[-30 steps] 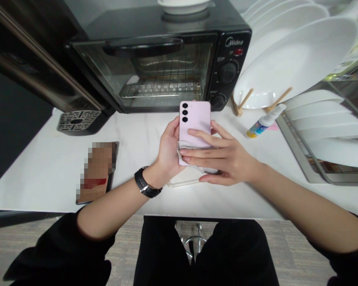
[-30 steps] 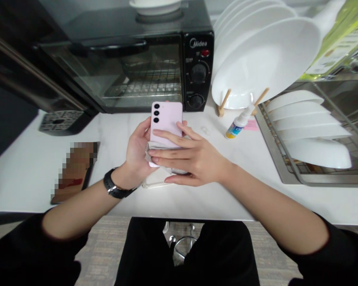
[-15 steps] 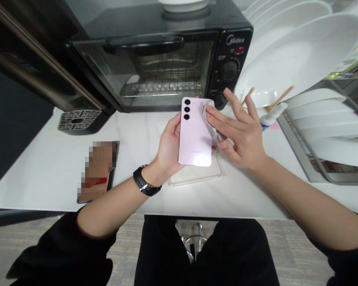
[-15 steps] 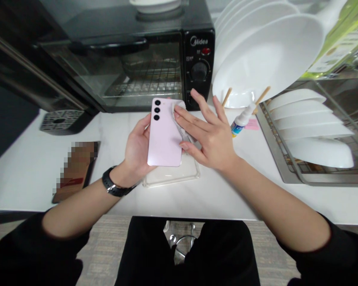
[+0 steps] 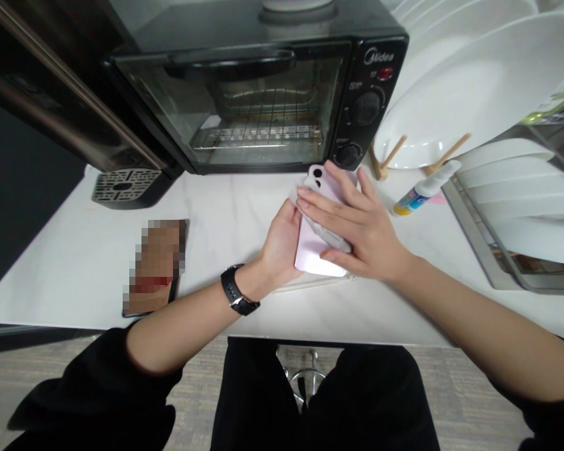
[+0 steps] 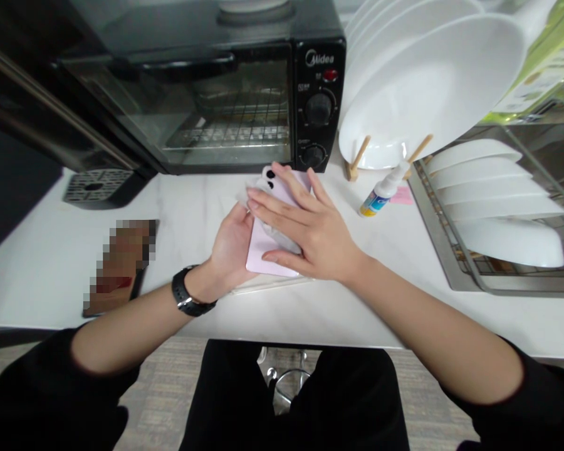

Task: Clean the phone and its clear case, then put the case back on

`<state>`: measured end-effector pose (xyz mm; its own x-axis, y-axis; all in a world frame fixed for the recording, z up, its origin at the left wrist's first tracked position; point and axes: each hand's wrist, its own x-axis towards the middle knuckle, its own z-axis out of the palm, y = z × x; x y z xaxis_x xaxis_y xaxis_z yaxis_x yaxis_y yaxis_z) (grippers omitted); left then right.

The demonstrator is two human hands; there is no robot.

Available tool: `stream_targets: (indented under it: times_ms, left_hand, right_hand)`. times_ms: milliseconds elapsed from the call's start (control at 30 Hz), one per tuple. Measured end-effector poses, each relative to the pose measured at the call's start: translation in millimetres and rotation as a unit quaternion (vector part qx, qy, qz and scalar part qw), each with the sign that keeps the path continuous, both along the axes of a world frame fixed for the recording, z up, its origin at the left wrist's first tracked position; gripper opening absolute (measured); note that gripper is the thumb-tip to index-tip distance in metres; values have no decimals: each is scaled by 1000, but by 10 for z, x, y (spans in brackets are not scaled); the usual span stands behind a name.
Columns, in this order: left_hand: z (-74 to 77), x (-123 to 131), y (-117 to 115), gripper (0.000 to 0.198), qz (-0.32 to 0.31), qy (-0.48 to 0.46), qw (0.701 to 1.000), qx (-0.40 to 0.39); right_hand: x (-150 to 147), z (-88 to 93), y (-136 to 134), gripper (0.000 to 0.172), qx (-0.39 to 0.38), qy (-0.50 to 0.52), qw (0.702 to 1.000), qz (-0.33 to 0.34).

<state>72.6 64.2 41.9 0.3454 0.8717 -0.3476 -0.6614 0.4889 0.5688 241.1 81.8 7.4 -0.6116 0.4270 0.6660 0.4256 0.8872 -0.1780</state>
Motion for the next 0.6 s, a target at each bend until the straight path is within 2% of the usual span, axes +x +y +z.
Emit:
stream_targets:
  times_ms: [133,267,367,500,600]
  left_hand:
    - [36,-89,26,50,-27,-19,999,-3]
    - [68,-152,59,54,-17,-5,999,52]
    - [118,-144,70,54,9,2,999,50]
    - [167,-109,71,52,41,-2,999,28]
    - [160,-98,67,49,44,-5,999,25]
  right_hand:
    - [-33,14,-66,63,19,-21,995,100]
    - [42,48,-63,54,57,-32,991,120]
    - [144,74,-11,54,98,19,993,58]
    - [218,84,38,58,60,37,996,-53]
    - [206,68,48,62,44,46,994,-84]
